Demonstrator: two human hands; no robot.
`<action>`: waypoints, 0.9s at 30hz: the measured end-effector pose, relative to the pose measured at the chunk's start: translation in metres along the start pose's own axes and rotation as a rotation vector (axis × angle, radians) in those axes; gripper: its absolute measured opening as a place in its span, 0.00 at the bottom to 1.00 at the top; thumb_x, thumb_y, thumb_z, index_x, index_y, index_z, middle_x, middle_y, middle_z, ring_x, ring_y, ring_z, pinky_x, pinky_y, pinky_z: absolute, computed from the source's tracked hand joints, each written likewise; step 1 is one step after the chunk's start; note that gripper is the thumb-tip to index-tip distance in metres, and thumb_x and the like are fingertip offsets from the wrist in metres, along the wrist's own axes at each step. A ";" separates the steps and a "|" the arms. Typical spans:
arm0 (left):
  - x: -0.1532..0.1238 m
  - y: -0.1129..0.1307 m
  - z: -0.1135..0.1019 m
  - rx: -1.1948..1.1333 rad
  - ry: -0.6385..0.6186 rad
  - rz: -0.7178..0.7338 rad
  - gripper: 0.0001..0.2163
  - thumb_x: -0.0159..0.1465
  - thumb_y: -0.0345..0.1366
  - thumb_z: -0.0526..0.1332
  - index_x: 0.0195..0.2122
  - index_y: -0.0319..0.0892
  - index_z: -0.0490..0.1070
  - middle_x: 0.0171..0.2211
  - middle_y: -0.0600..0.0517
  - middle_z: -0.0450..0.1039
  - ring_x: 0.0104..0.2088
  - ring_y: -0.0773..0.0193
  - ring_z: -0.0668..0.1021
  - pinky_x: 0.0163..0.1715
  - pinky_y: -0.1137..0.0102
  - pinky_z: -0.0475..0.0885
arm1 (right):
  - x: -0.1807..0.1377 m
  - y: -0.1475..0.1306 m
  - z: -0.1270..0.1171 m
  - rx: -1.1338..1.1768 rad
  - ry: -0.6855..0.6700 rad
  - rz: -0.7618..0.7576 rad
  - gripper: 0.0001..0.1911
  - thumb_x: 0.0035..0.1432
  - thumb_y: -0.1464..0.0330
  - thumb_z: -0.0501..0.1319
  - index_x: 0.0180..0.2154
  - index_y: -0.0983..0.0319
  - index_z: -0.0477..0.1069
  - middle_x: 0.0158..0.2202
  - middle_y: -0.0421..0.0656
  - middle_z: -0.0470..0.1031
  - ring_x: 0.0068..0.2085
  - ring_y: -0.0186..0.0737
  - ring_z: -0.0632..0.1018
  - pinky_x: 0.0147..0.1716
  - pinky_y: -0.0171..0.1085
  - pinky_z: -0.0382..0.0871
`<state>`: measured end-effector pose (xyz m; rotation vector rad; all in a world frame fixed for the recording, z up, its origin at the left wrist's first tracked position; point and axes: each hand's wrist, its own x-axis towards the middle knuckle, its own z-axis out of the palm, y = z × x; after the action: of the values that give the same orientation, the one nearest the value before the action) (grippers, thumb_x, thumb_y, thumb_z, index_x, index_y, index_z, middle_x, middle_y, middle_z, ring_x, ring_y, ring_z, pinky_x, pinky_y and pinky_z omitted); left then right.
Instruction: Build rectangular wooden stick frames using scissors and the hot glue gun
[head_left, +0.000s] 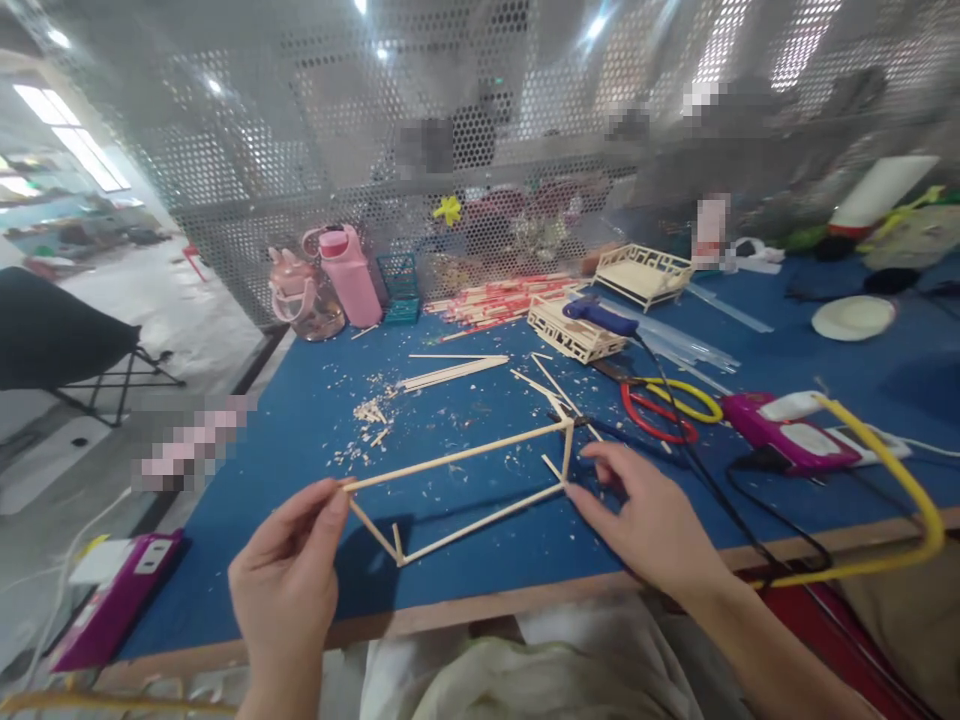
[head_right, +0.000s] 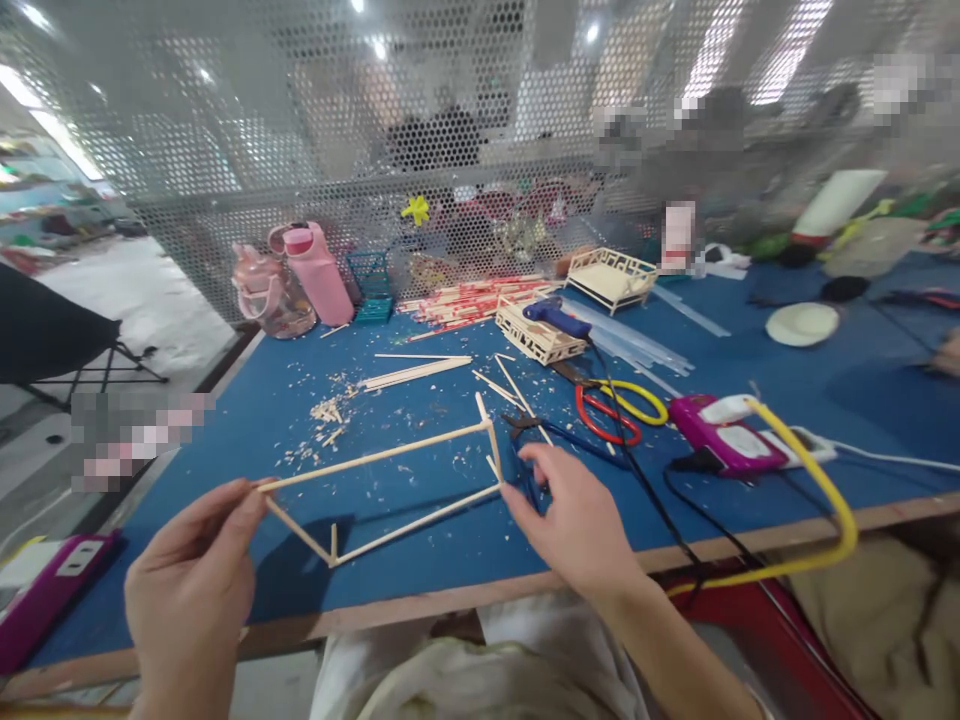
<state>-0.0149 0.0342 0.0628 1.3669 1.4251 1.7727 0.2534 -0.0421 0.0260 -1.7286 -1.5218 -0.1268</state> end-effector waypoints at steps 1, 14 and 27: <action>0.004 0.002 0.003 -0.013 -0.011 -0.014 0.08 0.47 0.35 0.71 0.29 0.43 0.79 0.26 0.54 0.81 0.27 0.67 0.81 0.29 0.78 0.76 | -0.003 0.006 0.001 -0.050 -0.107 -0.013 0.08 0.56 0.65 0.57 0.38 0.59 0.72 0.27 0.41 0.73 0.28 0.39 0.75 0.28 0.37 0.68; 0.090 0.008 0.083 -0.318 -0.350 -0.369 0.18 0.35 0.33 0.74 0.30 0.39 0.77 0.22 0.54 0.77 0.23 0.71 0.75 0.25 0.78 0.69 | 0.057 0.022 0.002 0.301 -0.203 0.337 0.19 0.49 0.61 0.58 0.43 0.60 0.67 0.34 0.44 0.76 0.24 0.36 0.72 0.28 0.38 0.68; 0.097 -0.003 0.072 -0.411 -0.400 -0.636 0.06 0.51 0.20 0.66 0.28 0.36 0.74 0.22 0.52 0.77 0.19 0.76 0.75 0.19 0.84 0.70 | 0.098 -0.008 0.022 0.776 -0.630 0.504 0.23 0.45 0.48 0.62 0.29 0.61 0.65 0.19 0.35 0.68 0.17 0.27 0.62 0.15 0.30 0.50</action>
<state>0.0118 0.1469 0.0957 0.8546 1.0390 1.2006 0.2628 0.0480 0.0700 -1.4746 -1.2169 1.2016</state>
